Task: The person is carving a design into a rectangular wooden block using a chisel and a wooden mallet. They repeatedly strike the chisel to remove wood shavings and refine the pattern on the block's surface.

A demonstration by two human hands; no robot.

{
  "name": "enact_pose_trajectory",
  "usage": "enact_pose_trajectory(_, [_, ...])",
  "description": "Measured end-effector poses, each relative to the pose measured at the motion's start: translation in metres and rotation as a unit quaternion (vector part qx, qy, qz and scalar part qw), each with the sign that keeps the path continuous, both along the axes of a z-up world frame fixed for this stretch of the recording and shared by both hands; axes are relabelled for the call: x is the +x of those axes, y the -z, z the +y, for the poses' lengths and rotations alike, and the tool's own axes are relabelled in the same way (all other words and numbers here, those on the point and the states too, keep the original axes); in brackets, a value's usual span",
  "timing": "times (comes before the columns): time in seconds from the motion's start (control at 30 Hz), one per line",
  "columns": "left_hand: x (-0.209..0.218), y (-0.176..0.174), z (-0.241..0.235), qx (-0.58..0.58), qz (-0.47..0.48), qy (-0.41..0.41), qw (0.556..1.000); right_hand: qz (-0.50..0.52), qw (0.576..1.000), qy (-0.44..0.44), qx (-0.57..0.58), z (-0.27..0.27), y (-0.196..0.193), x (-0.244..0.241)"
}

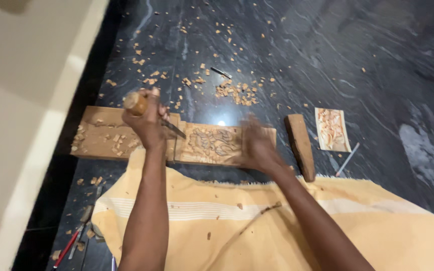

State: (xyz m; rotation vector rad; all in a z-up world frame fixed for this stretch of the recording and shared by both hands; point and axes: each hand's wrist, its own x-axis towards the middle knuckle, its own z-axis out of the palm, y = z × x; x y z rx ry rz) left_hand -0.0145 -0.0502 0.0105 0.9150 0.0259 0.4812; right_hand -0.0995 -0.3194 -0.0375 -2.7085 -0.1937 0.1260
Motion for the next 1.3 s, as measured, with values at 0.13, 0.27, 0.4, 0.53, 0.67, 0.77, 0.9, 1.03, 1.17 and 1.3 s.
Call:
enact_pose_trajectory(0.13, [0.01, -0.007, 0.003, 0.008, 0.001, -0.026, 1.0, -0.138, 0.976, 0.115, -0.123, -0.088, 0.001, -0.055])
enact_pose_trajectory(0.27, [0.037, -0.018, -0.001, 0.029, -0.026, 0.003, 0.999, 0.088, 0.948, 0.271, -0.143, -0.146, 0.024, -0.081])
enact_pose_trajectory(0.4, [0.05, -0.012, -0.007, 0.064, 0.021, -0.005, 0.998, 0.052, 0.945, 0.277, -0.164, -0.141, 0.047, -0.074])
enact_pose_trajectory(0.53, [0.041, 0.014, -0.011, 0.097, 0.006, -0.013, 0.995, 0.099, 0.938, 0.293, -0.158, -0.131, 0.05, -0.064])
enact_pose_trajectory(0.67, [0.039, 0.026, -0.003, 0.095, -0.022, -0.017, 0.995, 0.162, 0.926, 0.337, -0.045, -0.123, 0.042, -0.053])
enact_pose_trajectory(0.77, [0.041, 0.03, -0.002, 0.096, -0.013, -0.011, 0.995, 0.15, 0.925, 0.348, 0.001, -0.12, 0.035, -0.055])
enact_pose_trajectory(0.9, [0.042, 0.031, -0.001, 0.096, -0.029, 0.008, 0.995, 0.149, 0.927, 0.343, 0.016, -0.114, 0.032, -0.059])
enact_pose_trajectory(1.03, [0.041, 0.034, -0.004, 0.087, -0.032, 0.02, 0.995, 0.151, 0.927, 0.343, 0.026, -0.116, 0.03, -0.061])
enact_pose_trajectory(1.17, [0.04, 0.034, -0.003, 0.098, -0.025, 0.023, 0.995, 0.169, 0.923, 0.347, 0.016, -0.114, 0.028, -0.059])
enact_pose_trajectory(1.3, [0.039, 0.033, -0.002, 0.105, -0.013, 0.026, 0.994, 0.168, 0.918, 0.357, 0.037, -0.114, 0.03, -0.06])
